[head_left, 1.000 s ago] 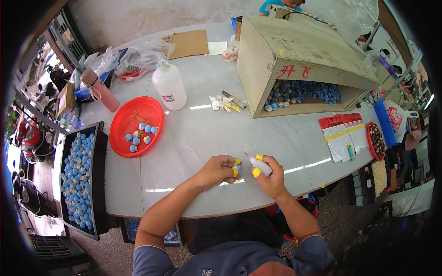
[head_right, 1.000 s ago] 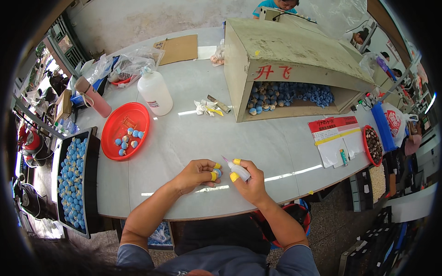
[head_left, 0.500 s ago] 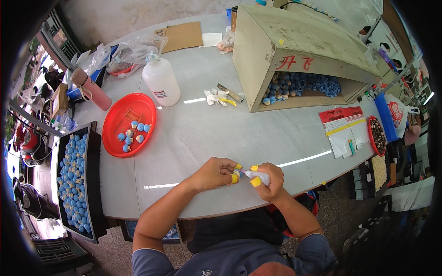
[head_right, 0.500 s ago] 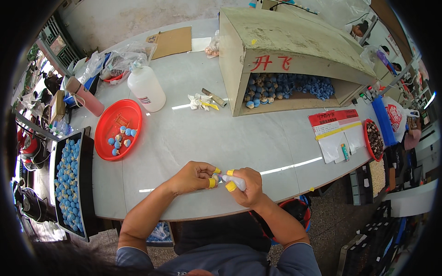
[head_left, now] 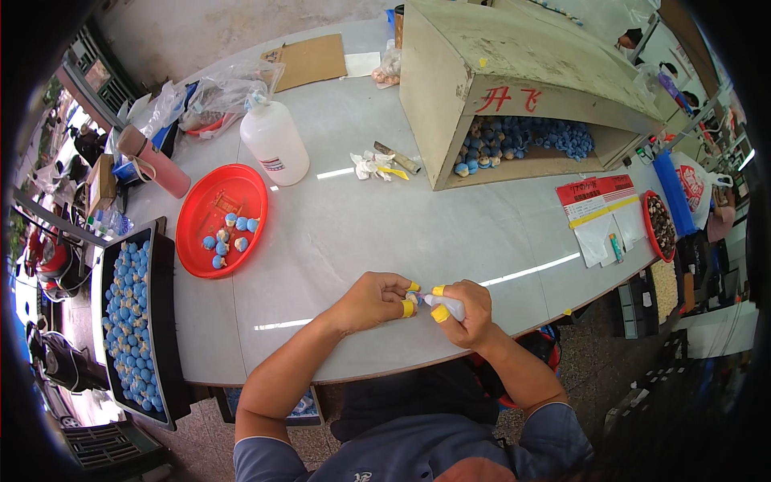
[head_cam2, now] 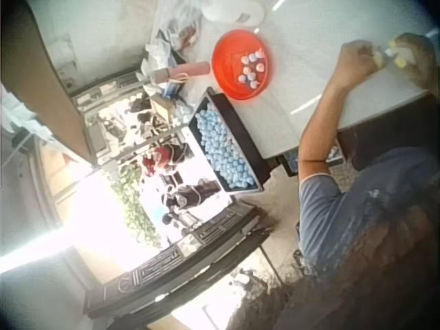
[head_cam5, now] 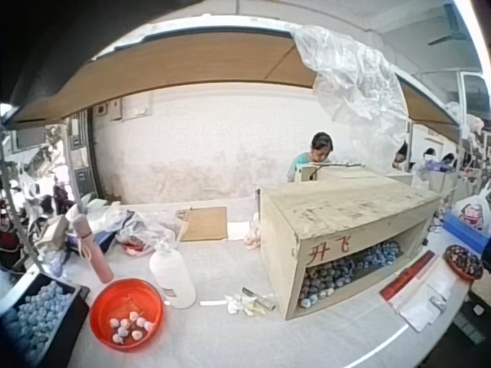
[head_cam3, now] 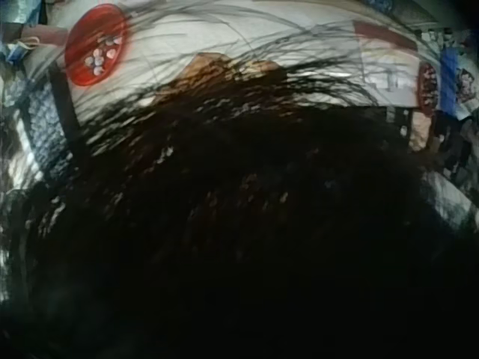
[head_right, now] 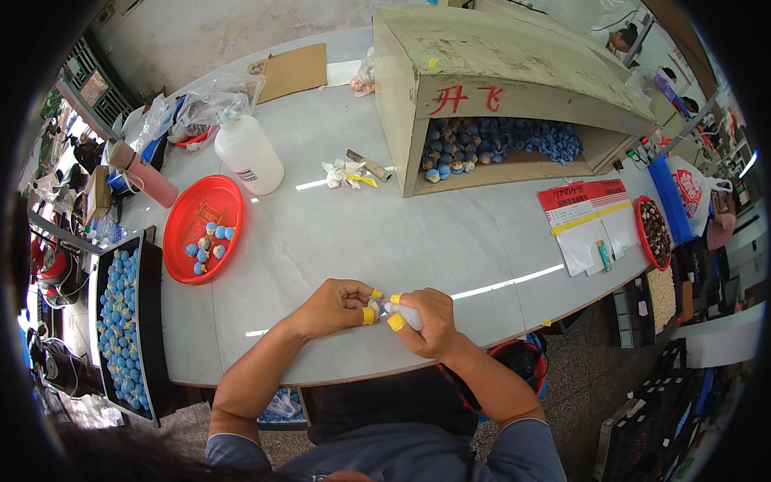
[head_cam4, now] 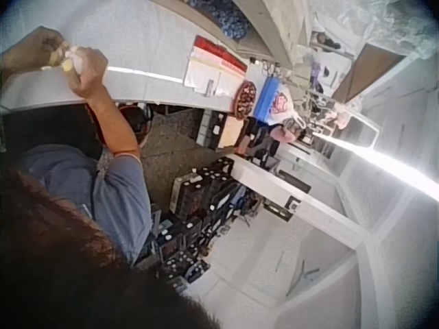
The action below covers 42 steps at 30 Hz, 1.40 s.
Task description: The person assembles toy parts by gluing small blue spheres and yellow spheres together at a workbench, applying glue from a bottle.
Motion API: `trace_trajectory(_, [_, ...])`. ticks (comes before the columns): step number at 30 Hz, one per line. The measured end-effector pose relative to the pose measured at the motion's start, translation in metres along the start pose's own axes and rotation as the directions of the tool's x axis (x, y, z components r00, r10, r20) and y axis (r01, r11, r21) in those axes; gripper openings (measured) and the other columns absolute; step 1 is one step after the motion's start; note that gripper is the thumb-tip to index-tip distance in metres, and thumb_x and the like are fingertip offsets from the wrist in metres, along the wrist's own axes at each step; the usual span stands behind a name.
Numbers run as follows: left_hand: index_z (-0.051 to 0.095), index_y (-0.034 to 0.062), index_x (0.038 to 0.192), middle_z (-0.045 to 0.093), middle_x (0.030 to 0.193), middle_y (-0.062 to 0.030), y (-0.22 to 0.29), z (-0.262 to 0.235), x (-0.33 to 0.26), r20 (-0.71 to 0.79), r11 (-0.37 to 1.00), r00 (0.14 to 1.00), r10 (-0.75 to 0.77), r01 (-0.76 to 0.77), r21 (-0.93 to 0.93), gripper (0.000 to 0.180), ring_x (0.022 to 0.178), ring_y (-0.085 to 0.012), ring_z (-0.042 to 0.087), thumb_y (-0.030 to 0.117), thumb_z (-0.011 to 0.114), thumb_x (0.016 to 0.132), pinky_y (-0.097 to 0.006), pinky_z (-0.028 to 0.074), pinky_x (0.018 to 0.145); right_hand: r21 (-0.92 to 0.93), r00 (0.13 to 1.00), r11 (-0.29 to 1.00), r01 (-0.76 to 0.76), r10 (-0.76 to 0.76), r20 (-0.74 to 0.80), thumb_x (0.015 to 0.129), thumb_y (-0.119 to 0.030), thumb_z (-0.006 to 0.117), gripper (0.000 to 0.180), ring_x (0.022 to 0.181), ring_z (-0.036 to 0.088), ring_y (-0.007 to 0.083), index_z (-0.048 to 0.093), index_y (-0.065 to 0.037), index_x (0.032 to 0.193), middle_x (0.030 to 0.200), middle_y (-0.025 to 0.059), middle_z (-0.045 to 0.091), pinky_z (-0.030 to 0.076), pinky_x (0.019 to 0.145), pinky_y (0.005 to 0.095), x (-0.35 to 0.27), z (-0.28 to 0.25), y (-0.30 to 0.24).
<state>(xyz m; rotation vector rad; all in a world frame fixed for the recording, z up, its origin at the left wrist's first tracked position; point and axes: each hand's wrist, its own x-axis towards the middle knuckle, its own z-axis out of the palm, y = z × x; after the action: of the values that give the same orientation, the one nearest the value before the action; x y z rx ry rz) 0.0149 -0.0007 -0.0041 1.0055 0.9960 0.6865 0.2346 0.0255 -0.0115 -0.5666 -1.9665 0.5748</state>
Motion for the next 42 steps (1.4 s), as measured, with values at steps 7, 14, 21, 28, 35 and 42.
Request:
trace_trajectory(7, [0.055,-0.0134,0.12,0.067,0.105,-0.0158,0.005,-0.001,0.0,-0.044,0.991,0.999,-0.021,0.015,-0.132,0.038,0.096,-0.019,0.068,-0.002,0.066,0.085,-0.027,0.054,0.088,-0.11,0.993,0.987,0.114,-0.117,-0.014,0.076,-0.008,0.072,0.019,0.044,0.047,0.02,0.059,0.0,0.088,0.062,0.0077,0.057,0.036,0.044,0.0308,-0.001,0.001,-0.001])
trace_trajectory(14, [0.053,-0.0139,0.121,0.066,0.106,-0.0177,0.011,0.002,-0.001,-0.095,0.983,0.994,-0.055,0.037,-0.18,0.038,0.097,-0.0208,0.068,-0.002,0.065,0.087,-0.028,0.055,0.088,-0.167,0.985,0.971,0.17,-0.174,-0.01,0.074,-0.008,0.073,0.023,0.045,0.049,0.0205,0.059,0.0,0.09,0.067,0.0089,0.06,0.037,0.044,0.0309,0.0,0.002,-0.005])
trace_trajectory(21, [0.052,-0.0146,0.123,0.066,0.107,-0.0188,0.008,0.002,0.0,-0.096,0.985,0.994,-0.054,0.038,-0.166,0.04,0.098,-0.0217,0.068,-0.001,0.065,0.088,-0.028,0.055,0.088,-0.151,0.985,0.975,0.165,-0.17,-0.016,0.073,-0.008,0.075,0.025,0.046,0.051,0.0212,0.059,-0.001,0.091,0.064,0.0077,0.058,0.038,0.044,0.0309,0.0,0.002,-0.007])
trace_trajectory(28, [0.052,-0.0147,0.125,0.066,0.109,-0.0194,0.01,0.003,-0.001,-0.074,0.99,0.995,-0.064,0.054,-0.133,0.041,0.099,-0.0214,0.068,-0.005,0.062,0.086,-0.027,0.055,0.088,-0.176,0.99,0.975,0.137,-0.138,0.004,0.069,-0.007,0.075,0.03,0.05,0.055,0.0224,0.059,0.0,0.092,0.065,0.0078,0.059,0.041,0.047,0.0317,0.003,0.001,-0.007])
trace_trajectory(35, [0.052,-0.0147,0.124,0.066,0.108,-0.0188,0.009,0.003,-0.001,-0.087,0.987,0.994,-0.071,0.057,-0.152,0.041,0.098,-0.0216,0.068,-0.001,0.065,0.088,-0.027,0.055,0.087,-0.194,0.99,0.971,0.138,-0.142,-0.01,0.069,-0.008,0.075,0.029,0.051,0.056,0.0228,0.059,0.0,0.093,0.067,0.0081,0.06,0.042,0.047,0.0321,0.0,0.001,-0.006])
trace_trajectory(42, [0.052,-0.015,0.123,0.066,0.107,-0.0185,0.009,0.002,-0.002,-0.097,0.986,0.993,-0.068,0.052,-0.161,0.04,0.097,-0.022,0.068,0.001,0.066,0.089,-0.028,0.056,0.086,-0.186,0.99,0.973,0.136,-0.14,-0.009,0.069,-0.008,0.076,0.03,0.051,0.057,0.0223,0.059,-0.001,0.092,0.066,0.0081,0.06,0.043,0.048,0.0315,0.0,0.001,-0.007])
